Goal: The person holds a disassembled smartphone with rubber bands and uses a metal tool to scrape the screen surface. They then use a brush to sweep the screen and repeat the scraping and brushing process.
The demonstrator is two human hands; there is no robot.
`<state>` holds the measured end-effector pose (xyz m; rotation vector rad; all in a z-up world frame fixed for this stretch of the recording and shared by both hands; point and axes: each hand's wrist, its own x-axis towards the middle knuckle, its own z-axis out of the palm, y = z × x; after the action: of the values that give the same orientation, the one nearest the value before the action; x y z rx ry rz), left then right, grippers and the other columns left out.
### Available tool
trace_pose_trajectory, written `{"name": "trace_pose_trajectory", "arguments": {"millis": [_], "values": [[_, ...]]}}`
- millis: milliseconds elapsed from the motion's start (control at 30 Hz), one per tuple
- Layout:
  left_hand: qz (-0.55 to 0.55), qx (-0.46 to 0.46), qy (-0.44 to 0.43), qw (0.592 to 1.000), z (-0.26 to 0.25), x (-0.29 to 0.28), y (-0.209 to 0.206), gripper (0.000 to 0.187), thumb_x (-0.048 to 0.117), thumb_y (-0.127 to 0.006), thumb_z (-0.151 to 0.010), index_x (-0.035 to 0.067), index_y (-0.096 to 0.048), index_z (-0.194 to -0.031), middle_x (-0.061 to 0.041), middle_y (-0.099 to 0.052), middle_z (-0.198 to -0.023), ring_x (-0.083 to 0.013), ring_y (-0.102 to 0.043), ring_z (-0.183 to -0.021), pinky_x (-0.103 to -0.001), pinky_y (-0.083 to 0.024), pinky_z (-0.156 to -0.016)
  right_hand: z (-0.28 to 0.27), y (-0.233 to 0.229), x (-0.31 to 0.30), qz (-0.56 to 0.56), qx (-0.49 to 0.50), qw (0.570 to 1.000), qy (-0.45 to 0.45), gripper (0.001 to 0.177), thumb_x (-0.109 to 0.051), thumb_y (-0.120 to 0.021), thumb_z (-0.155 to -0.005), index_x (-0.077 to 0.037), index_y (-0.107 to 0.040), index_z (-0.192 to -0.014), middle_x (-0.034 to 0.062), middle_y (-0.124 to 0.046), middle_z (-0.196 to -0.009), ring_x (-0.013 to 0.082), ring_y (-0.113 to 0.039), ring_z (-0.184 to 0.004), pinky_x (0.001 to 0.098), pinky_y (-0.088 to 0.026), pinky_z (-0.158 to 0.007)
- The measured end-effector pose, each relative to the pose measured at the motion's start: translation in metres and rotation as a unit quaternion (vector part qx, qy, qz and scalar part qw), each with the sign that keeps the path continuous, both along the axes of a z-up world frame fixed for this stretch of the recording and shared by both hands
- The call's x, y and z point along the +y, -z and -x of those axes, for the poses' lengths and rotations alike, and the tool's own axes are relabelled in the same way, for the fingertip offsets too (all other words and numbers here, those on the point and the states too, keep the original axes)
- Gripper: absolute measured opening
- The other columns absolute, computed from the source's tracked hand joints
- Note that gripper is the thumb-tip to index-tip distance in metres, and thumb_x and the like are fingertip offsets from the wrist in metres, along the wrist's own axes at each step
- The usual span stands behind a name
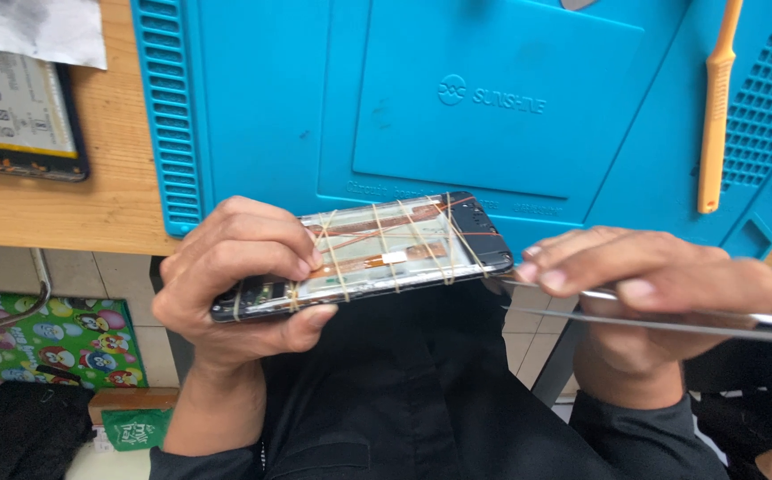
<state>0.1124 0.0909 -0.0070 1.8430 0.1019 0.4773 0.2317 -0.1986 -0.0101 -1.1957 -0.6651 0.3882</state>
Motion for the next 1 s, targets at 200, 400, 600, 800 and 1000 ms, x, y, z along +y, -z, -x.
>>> {"name": "trace_pose_trajectory", "arguments": {"millis": [200,400,600,800,1000], "values": [[-0.027,-0.017,0.017,0.999,-0.002,0.004,0.000,0.029,0.031,-0.070,-0.086,0.003,-0.060,-0.082,-0.009,-0.068,-0.077,-0.0245,-0.067,-0.071,-0.035,-0.053,-0.073,-0.012,-0.021,0.012,0.060,-0.109,0.986,-0.115,0.014,-0.020,-0.043,-0.112,-0.008,-0.047,-0.117,0.0208,-0.074,-0.110,0.0362,-0.085,-0.104,0.0485,-0.081,-0.095],[-0.031,-0.009,0.027,0.999,-0.001,0.006,0.001,0.029,0.032,-0.069,-0.087,0.005,-0.061,-0.084,-0.008,-0.069,-0.079,-0.0250,-0.068,-0.074,-0.036,-0.052,-0.073,-0.012,-0.024,0.034,0.104,-0.205,0.966,-0.120,0.033,-0.008,-0.064,-0.098,-0.008,-0.043,-0.124,0.0170,-0.074,-0.108,0.0310,-0.087,-0.101,0.0431,-0.081,-0.092],[-0.037,-0.015,0.032,0.999,-0.001,0.008,0.004,0.029,0.033,-0.070,-0.086,0.006,-0.062,-0.084,-0.007,-0.070,-0.080,-0.0242,-0.069,-0.074,-0.035,-0.053,-0.073,-0.016,-0.021,0.031,0.117,-0.200,0.962,-0.144,0.038,-0.011,-0.070,-0.095,-0.007,-0.045,-0.124,0.0185,-0.075,-0.109,0.0310,-0.088,-0.101,0.0436,-0.082,-0.091],[-0.042,-0.014,0.033,0.998,-0.002,0.009,0.004,0.030,0.034,-0.070,-0.086,0.006,-0.061,-0.085,-0.006,-0.070,-0.080,-0.0234,-0.070,-0.074,-0.035,-0.052,-0.072,-0.017,-0.022,0.042,0.113,-0.224,0.958,-0.141,0.036,-0.010,-0.072,-0.092,-0.005,-0.047,-0.116,0.0178,-0.077,-0.098,0.0290,-0.089,-0.090,0.0420,-0.081,-0.084],[-0.046,-0.014,0.039,0.998,-0.002,0.011,0.003,0.030,0.034,-0.071,-0.087,0.006,-0.061,-0.085,-0.006,-0.070,-0.080,-0.0238,-0.069,-0.075,-0.035,-0.051,-0.071,-0.004,-0.017,0.047,0.124,-0.152,0.978,-0.076,0.022,-0.018,-0.065,-0.095,-0.011,-0.050,-0.109,0.0125,-0.077,-0.090,0.0251,-0.088,-0.084,0.0382,-0.080,-0.080]]}}
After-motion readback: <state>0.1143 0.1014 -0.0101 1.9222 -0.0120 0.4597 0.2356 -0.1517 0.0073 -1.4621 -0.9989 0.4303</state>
